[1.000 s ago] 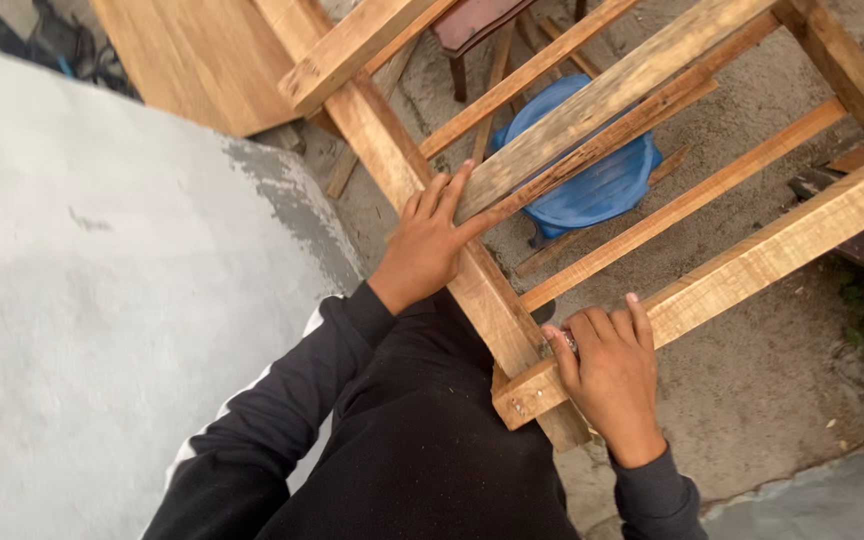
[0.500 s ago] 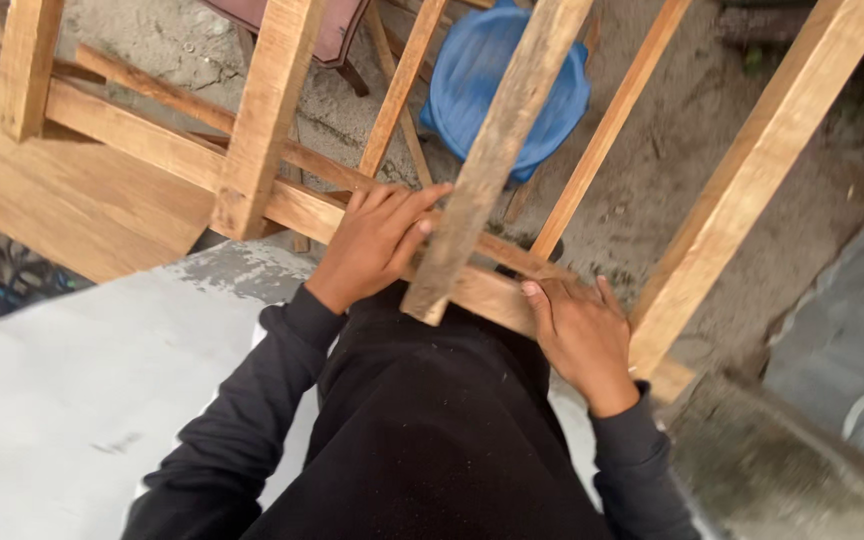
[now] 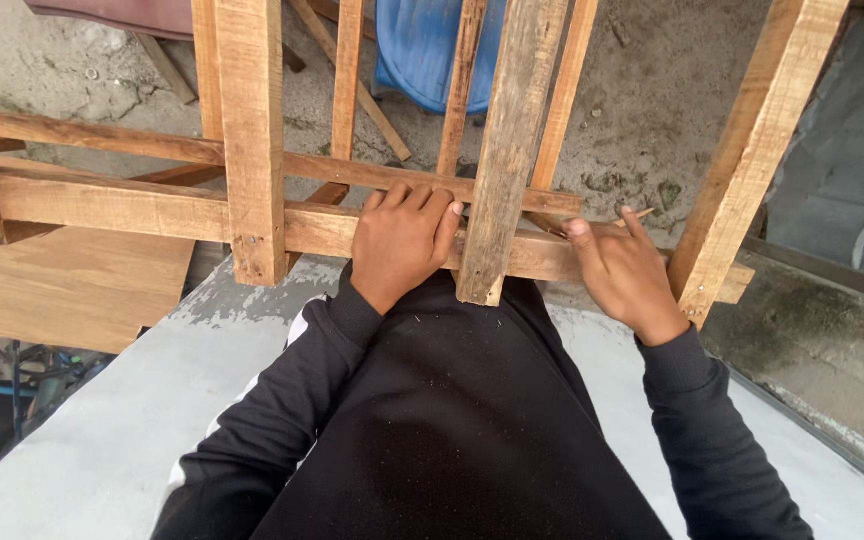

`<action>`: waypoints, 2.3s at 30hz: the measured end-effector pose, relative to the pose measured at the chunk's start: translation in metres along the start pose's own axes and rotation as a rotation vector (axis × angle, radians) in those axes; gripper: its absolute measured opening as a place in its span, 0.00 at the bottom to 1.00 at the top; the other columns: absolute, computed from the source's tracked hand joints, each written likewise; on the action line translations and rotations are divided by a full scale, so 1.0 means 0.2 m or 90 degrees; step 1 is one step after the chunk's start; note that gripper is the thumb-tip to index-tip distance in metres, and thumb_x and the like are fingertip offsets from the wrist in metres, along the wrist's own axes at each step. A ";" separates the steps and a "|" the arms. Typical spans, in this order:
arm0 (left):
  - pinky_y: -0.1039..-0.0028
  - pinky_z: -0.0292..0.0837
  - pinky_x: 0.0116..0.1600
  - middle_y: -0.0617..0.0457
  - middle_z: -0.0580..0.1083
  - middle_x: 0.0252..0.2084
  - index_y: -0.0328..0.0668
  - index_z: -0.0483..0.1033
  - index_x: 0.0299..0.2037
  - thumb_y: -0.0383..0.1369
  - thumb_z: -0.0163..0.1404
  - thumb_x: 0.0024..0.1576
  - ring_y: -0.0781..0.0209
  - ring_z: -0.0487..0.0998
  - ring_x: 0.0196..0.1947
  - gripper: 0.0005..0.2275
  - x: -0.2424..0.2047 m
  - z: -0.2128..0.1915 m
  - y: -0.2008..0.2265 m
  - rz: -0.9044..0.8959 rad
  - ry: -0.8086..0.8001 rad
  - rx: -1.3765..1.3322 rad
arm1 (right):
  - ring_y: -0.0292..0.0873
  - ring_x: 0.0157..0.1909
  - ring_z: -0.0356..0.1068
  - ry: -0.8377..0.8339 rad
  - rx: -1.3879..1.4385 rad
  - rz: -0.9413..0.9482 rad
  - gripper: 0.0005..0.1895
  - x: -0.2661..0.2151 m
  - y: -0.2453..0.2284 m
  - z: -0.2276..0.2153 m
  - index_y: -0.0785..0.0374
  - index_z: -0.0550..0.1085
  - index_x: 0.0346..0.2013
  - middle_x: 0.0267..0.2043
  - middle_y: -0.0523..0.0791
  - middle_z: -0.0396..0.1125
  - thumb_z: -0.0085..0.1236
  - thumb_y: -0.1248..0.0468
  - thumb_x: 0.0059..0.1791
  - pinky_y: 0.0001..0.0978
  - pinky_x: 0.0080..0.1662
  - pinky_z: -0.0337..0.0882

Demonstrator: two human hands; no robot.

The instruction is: The person sands the surfaces and edges of a large wooden frame by hand using a piece of sandpaper, moving across different sections of the structure.

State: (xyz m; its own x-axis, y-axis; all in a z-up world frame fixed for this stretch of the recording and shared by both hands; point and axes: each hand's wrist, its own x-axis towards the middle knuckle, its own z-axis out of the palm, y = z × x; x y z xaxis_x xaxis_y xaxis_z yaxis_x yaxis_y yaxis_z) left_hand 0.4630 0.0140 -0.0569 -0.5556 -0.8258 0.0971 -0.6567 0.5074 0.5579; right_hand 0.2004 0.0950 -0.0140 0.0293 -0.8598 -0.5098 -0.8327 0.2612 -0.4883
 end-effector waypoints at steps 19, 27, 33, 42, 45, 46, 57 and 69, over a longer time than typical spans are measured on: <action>0.63 0.65 0.36 0.54 0.74 0.27 0.44 0.77 0.32 0.35 0.50 0.62 0.54 0.74 0.28 0.09 0.06 -0.01 0.04 -0.079 -0.054 0.053 | 0.53 0.54 0.74 -0.242 0.031 0.052 0.47 0.10 0.03 0.04 0.70 0.75 0.41 0.44 0.57 0.72 0.11 0.37 0.59 0.47 0.76 0.49; 0.66 0.64 0.35 0.55 0.73 0.26 0.44 0.78 0.32 0.35 0.51 0.63 0.57 0.72 0.27 0.08 0.07 0.00 0.04 -0.095 -0.055 0.055 | 0.55 0.66 0.65 -0.183 -0.068 -0.056 0.40 0.00 0.18 -0.13 0.65 0.68 0.63 0.63 0.56 0.67 0.40 0.36 0.52 0.51 0.72 0.56; 0.66 0.64 0.37 0.56 0.72 0.27 0.44 0.78 0.34 0.34 0.51 0.62 0.57 0.72 0.29 0.07 0.08 -0.01 0.05 -0.101 -0.049 0.053 | 0.55 0.70 0.60 -0.317 0.171 -0.152 0.37 0.20 0.05 -0.04 0.65 0.61 0.71 0.71 0.56 0.61 0.38 0.42 0.56 0.53 0.70 0.51; 0.66 0.64 0.37 0.56 0.73 0.28 0.45 0.79 0.34 0.34 0.51 0.62 0.57 0.73 0.29 0.06 0.10 -0.02 0.04 -0.109 -0.065 0.042 | 0.57 0.71 0.56 -0.344 0.053 -0.076 0.63 0.15 0.09 -0.20 0.70 0.59 0.69 0.71 0.58 0.55 0.58 0.27 0.34 0.49 0.65 0.59; 0.66 0.65 0.38 0.56 0.73 0.29 0.44 0.79 0.36 0.34 0.51 0.62 0.58 0.73 0.30 0.06 0.11 -0.02 0.05 -0.113 -0.059 0.039 | 0.63 0.73 0.52 -0.312 0.080 -0.239 0.65 0.21 0.05 -0.11 0.74 0.57 0.71 0.72 0.63 0.52 0.61 0.29 0.36 0.54 0.68 0.54; 0.67 0.65 0.38 0.56 0.73 0.30 0.44 0.79 0.36 0.34 0.51 0.63 0.58 0.73 0.31 0.06 0.10 -0.03 0.04 -0.113 -0.060 0.037 | 0.61 0.73 0.53 -0.350 0.130 -0.214 0.63 0.23 0.03 -0.07 0.71 0.58 0.70 0.72 0.62 0.53 0.61 0.29 0.35 0.52 0.68 0.55; 0.67 0.64 0.38 0.57 0.74 0.29 0.44 0.79 0.35 0.34 0.51 0.62 0.58 0.73 0.30 0.06 0.10 -0.01 0.05 -0.124 -0.059 0.038 | 0.61 0.72 0.54 -0.347 0.126 -0.270 0.43 0.22 0.11 -0.13 0.64 0.60 0.71 0.74 0.56 0.56 0.60 0.47 0.47 0.53 0.65 0.57; 0.59 0.69 0.65 0.49 0.78 0.49 0.41 0.78 0.40 0.33 0.42 0.71 0.50 0.77 0.56 0.12 -0.12 -0.33 -0.13 -0.114 0.143 -0.058 | 0.47 0.56 0.74 -0.168 0.311 -0.192 0.21 0.23 0.16 -0.21 0.58 0.71 0.65 0.66 0.52 0.68 0.45 0.59 0.58 0.42 0.58 0.74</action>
State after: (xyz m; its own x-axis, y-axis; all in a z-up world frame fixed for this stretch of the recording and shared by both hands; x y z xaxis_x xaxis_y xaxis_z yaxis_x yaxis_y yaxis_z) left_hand 0.5265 0.0044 -0.0185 -0.3014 -0.9393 0.1641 -0.6798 0.3323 0.6538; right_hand 0.1516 0.0460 -0.0228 0.4111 -0.8058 -0.4263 -0.4196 0.2479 -0.8732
